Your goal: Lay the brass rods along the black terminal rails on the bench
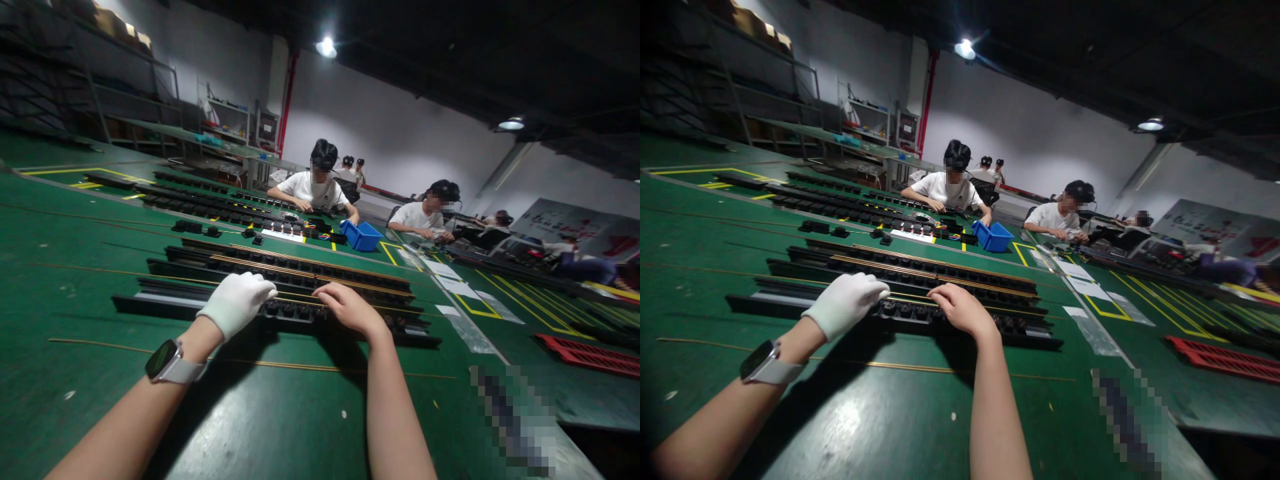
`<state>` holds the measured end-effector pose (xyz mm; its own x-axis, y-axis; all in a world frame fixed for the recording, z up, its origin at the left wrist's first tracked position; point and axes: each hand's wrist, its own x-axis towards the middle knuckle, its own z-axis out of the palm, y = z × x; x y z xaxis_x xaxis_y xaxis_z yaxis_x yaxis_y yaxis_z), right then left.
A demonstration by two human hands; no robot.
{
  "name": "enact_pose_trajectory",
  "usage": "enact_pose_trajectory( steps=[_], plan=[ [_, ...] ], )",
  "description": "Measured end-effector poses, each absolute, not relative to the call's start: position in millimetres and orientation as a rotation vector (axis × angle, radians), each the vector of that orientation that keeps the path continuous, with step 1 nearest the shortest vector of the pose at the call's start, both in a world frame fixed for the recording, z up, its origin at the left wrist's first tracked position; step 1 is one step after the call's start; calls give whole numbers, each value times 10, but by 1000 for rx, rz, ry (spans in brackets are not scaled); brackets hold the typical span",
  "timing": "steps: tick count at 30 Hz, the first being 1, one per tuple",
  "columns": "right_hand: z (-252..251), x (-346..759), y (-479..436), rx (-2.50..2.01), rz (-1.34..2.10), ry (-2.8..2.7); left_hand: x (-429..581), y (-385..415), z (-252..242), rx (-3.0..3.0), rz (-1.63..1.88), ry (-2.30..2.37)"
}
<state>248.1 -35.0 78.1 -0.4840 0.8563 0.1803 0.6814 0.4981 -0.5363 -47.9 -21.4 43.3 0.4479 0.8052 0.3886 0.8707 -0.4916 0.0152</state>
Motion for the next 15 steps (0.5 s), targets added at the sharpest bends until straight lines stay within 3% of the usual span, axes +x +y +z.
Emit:
enact_pose_trajectory(
  steps=[15],
  plan=[
    [560, 2804, -192, -1419, 567, -2312, -372, -58, -87, -2498, -850, -1343]
  ],
)
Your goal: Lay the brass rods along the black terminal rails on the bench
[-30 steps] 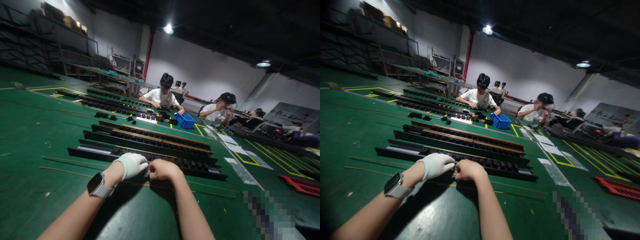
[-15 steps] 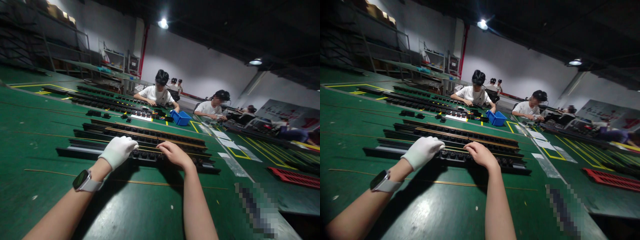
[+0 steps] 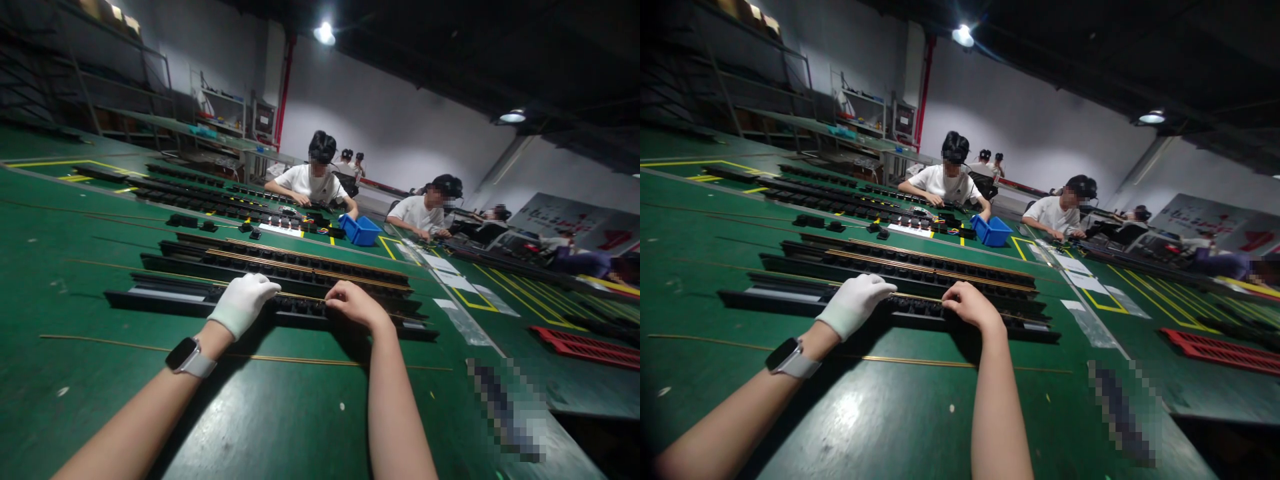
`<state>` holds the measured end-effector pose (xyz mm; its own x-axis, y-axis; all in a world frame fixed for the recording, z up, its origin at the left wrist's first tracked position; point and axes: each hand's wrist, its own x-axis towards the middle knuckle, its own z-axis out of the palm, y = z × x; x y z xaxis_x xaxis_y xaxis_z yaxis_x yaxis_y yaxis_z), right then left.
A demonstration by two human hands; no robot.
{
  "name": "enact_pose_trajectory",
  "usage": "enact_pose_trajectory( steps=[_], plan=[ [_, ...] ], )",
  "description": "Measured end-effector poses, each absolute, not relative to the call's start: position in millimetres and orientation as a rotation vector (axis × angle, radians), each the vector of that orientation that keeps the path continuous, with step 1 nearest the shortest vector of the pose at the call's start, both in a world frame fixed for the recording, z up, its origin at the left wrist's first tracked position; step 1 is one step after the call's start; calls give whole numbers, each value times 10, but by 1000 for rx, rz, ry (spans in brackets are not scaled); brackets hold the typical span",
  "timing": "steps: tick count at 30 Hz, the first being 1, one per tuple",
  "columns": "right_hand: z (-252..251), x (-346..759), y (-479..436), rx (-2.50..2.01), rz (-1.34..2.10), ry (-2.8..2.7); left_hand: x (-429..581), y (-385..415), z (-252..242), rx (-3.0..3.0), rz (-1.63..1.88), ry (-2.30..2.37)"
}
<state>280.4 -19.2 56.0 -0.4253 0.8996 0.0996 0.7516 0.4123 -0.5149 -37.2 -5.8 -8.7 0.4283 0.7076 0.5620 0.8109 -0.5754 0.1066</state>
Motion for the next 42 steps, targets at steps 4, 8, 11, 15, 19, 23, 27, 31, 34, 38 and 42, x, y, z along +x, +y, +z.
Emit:
enact_pose_trajectory(
  steps=[4, 8, 11, 15, 19, 23, 27, 31, 34, 38, 42],
  plan=[
    [509, 2802, -163, -1450, 589, -2301, -348, -54, -121, -2492, -826, -1351],
    [483, 2803, -137, -1452, 488, -2326, -342, -32, -182, -2481, -820, -1366],
    [482, 2793, -126, -1458, 424, -2330, -350, -14, -220, -2481, -824, -1344],
    [465, 2793, -121, -1486, 416, -2336, -360, 2, -247, -2481, -865, -1299],
    [421, 2806, -111, -1519, 422, -2345, -361, 4, -246, -2481, -882, -1267],
    [391, 2798, -93, -1552, 418, -2348, -345, -12, -221, -2485, -929, -1261],
    [383, 2781, -80, -1578, 420, -2333, -289, -67, -202, -2506, -961, -1198],
    [435, 2769, -107, -1624, 430, -2338, -227, -138, -229, -2546, -816, -1238],
    [522, 2692, -169, -1609, 407, -2348, -210, -171, -262, -2581, -728, -1277],
    [550, 2401, -248, -1441, 315, -2363, -206, -186, -284, -2575, -744, -1298],
    [362, 2089, -250, -1326, 356, -2509, -188, -204, -276, -2551, -730, -1313]
  ],
)
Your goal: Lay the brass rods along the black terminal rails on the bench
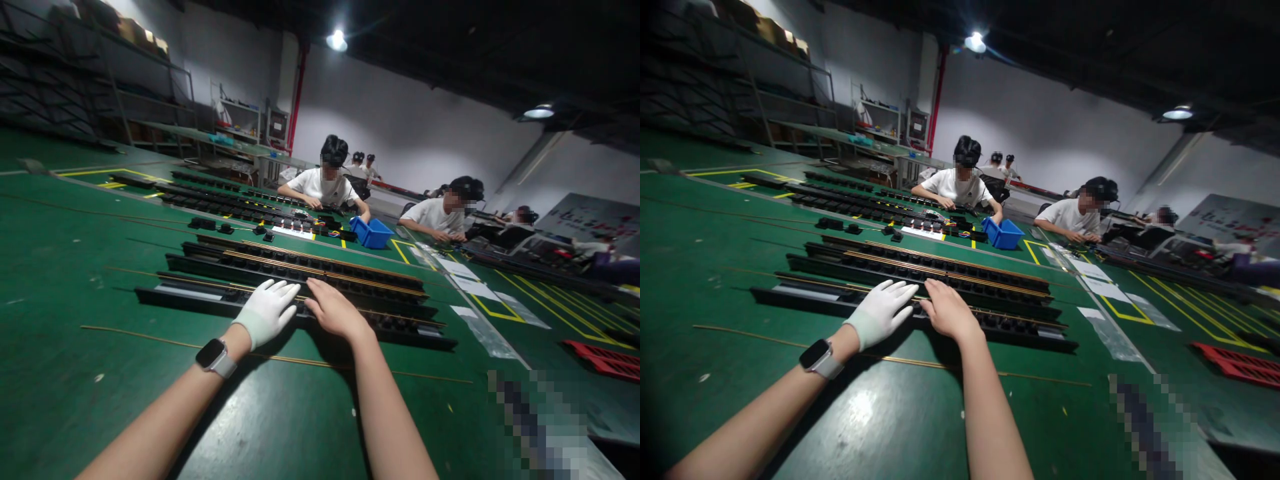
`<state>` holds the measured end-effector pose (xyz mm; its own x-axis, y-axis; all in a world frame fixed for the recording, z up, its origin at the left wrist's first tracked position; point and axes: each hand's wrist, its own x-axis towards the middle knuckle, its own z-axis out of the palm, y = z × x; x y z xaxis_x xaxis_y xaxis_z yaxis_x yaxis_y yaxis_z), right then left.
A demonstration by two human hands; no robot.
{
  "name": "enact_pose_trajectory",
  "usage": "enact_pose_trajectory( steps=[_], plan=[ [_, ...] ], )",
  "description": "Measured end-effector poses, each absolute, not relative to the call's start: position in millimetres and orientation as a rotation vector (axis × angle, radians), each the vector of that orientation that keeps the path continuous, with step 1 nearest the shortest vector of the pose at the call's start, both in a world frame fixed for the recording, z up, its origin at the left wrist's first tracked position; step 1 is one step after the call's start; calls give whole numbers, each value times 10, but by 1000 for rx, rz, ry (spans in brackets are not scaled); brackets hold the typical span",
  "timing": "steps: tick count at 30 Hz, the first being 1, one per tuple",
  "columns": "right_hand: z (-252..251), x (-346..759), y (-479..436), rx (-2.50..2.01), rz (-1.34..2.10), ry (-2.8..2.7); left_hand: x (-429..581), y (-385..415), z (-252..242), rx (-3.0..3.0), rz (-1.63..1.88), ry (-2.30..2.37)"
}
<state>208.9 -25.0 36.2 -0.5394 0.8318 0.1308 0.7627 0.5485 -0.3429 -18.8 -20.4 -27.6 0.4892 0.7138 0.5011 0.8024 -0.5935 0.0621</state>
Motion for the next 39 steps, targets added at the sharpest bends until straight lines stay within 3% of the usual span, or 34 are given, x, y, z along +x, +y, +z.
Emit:
enact_pose_trajectory(
  steps=[7, 15, 39],
  plan=[
    [106, 1968, -223, -1520, 352, -2570, -263, -152, -193, -2547, -614, -1388],
    [122, 1948, -228, -1530, 341, -2558, -771, 66, -285, -2017, -629, -1927],
    [189, 1841, -313, -1481, 311, -2573, -678, 27, -329, -2158, -602, -1866]
  ],
)
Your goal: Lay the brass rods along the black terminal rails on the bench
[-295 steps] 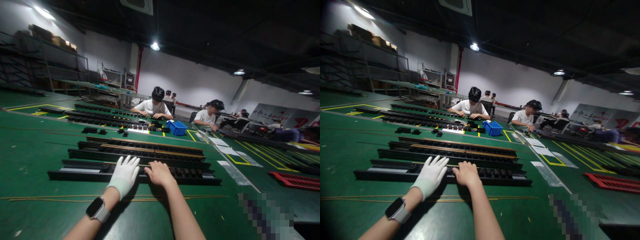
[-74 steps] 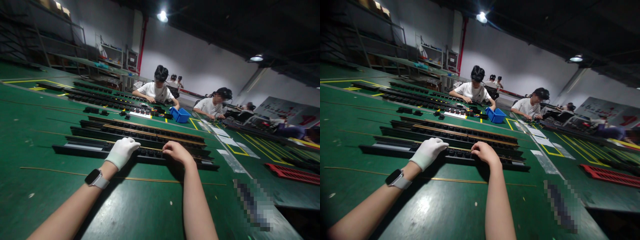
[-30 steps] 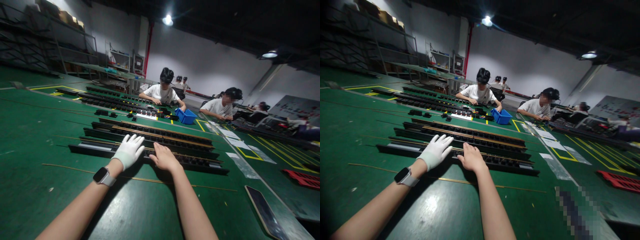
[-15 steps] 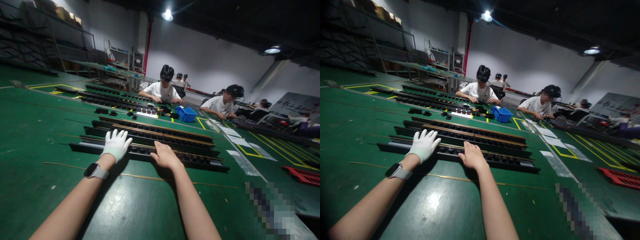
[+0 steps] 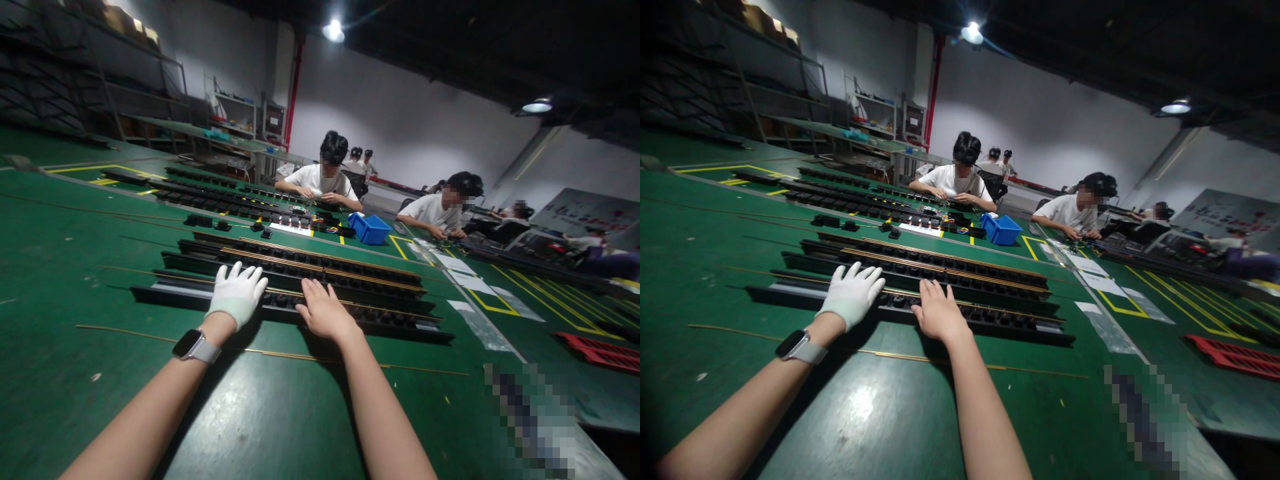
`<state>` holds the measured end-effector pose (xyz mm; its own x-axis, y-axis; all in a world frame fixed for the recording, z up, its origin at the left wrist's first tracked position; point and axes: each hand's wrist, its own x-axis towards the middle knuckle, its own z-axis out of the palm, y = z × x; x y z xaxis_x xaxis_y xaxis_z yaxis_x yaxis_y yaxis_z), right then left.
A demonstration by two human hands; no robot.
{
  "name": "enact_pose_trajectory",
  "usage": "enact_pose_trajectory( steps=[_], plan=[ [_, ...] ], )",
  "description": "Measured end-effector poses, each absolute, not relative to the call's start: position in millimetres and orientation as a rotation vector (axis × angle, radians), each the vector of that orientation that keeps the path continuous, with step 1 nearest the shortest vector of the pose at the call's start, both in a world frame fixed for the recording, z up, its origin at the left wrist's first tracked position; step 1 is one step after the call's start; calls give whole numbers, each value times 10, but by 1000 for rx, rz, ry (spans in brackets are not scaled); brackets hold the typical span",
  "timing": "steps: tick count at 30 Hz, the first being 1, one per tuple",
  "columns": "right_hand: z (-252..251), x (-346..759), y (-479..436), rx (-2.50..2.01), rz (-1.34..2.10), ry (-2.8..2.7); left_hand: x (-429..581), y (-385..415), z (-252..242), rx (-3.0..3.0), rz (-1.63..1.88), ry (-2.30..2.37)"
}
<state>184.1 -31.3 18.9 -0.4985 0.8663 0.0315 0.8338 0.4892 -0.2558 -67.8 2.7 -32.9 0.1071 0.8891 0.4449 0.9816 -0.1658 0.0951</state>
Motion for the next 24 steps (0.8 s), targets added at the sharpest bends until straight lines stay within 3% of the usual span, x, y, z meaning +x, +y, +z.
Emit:
enact_pose_trajectory(
  steps=[5, 24],
  plan=[
    [214, 1544, -491, -1273, 297, -2656, -674, 42, -355, -2136, -590, -1836],
    [257, 1430, -599, -1449, 287, -2676, -728, 135, -442, -2201, -807, -1773]
  ],
)
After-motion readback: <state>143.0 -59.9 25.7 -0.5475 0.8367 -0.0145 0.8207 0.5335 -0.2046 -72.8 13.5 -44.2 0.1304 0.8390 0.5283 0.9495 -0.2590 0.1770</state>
